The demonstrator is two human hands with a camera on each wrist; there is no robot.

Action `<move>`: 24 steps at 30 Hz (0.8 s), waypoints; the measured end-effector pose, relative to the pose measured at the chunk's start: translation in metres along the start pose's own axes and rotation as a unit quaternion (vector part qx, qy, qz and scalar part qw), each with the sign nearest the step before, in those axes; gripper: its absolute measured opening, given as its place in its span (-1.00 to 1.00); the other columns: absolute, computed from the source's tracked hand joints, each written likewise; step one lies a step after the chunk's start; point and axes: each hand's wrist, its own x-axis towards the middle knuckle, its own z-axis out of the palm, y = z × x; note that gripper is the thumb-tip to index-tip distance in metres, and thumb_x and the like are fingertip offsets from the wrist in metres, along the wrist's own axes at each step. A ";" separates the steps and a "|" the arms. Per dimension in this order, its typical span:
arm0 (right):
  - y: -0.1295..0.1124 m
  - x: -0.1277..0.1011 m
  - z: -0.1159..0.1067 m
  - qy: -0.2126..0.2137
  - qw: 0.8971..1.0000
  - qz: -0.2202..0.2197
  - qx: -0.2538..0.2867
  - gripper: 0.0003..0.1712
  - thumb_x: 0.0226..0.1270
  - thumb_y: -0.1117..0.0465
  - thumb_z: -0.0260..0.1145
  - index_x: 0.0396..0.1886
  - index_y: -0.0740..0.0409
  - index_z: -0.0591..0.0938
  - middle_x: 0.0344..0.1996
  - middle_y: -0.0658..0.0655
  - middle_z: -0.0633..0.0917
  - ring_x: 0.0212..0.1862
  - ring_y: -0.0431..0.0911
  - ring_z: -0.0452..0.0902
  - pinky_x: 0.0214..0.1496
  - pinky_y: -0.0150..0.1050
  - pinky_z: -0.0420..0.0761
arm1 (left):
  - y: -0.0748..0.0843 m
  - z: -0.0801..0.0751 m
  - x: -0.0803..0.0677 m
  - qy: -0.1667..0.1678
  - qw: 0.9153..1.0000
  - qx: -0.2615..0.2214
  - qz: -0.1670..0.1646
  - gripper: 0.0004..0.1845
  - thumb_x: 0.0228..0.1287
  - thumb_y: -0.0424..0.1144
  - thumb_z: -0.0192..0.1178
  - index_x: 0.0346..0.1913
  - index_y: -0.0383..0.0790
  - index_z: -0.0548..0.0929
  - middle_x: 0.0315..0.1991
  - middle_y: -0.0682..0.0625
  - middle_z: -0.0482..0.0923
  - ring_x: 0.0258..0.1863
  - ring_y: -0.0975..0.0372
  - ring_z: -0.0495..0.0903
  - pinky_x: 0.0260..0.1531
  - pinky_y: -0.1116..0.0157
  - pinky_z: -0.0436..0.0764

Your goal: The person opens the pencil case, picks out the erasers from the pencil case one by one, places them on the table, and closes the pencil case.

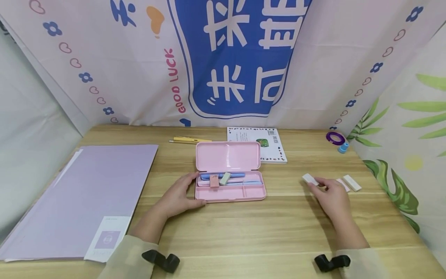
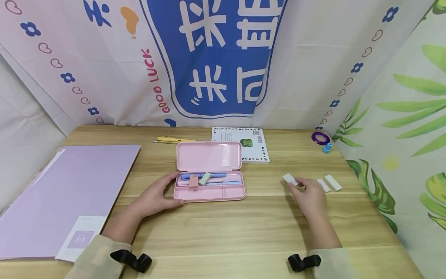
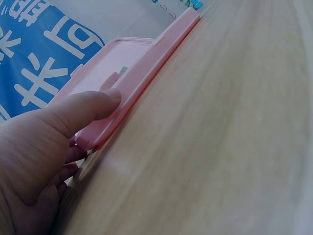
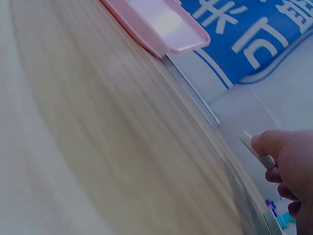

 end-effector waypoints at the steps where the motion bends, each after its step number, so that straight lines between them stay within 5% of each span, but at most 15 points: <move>1: 0.005 -0.001 -0.002 -0.001 1.000 0.004 -0.006 -0.43 0.39 -0.06 0.24 0.12 0.34 0.62 -0.05 0.37 0.67 -0.05 0.16 0.54 -0.04 0.03 0.55 | 0.000 0.000 0.000 0.000 1.000 0.000 0.000 0.05 -0.03 0.11 0.48 0.49 -0.19 0.21 0.50 -0.28 0.14 0.49 -0.17 0.12 0.45 -0.16 0.18; 10: 0.030 -0.005 -0.013 -0.031 0.998 0.045 -0.026 -0.35 0.41 -0.12 0.18 0.15 0.39 0.57 0.18 0.49 0.52 0.25 0.37 0.37 0.26 0.27 0.37 | 0.000 0.000 0.000 -0.001 1.000 0.001 -0.003 0.06 -0.02 0.12 0.47 0.49 -0.19 0.20 0.50 -0.28 0.14 0.49 -0.18 0.12 0.45 -0.16 0.18; 24: 0.037 -0.005 -0.014 -0.045 0.996 0.054 -0.053 -0.39 0.38 -0.09 0.22 0.07 0.39 0.61 0.03 0.46 0.63 0.11 0.36 0.49 0.11 0.25 0.45 | 0.001 0.001 0.000 -0.002 1.000 0.000 -0.006 0.05 -0.02 0.13 0.47 0.49 -0.18 0.20 0.51 -0.27 0.13 0.50 -0.17 0.11 0.45 -0.16 0.17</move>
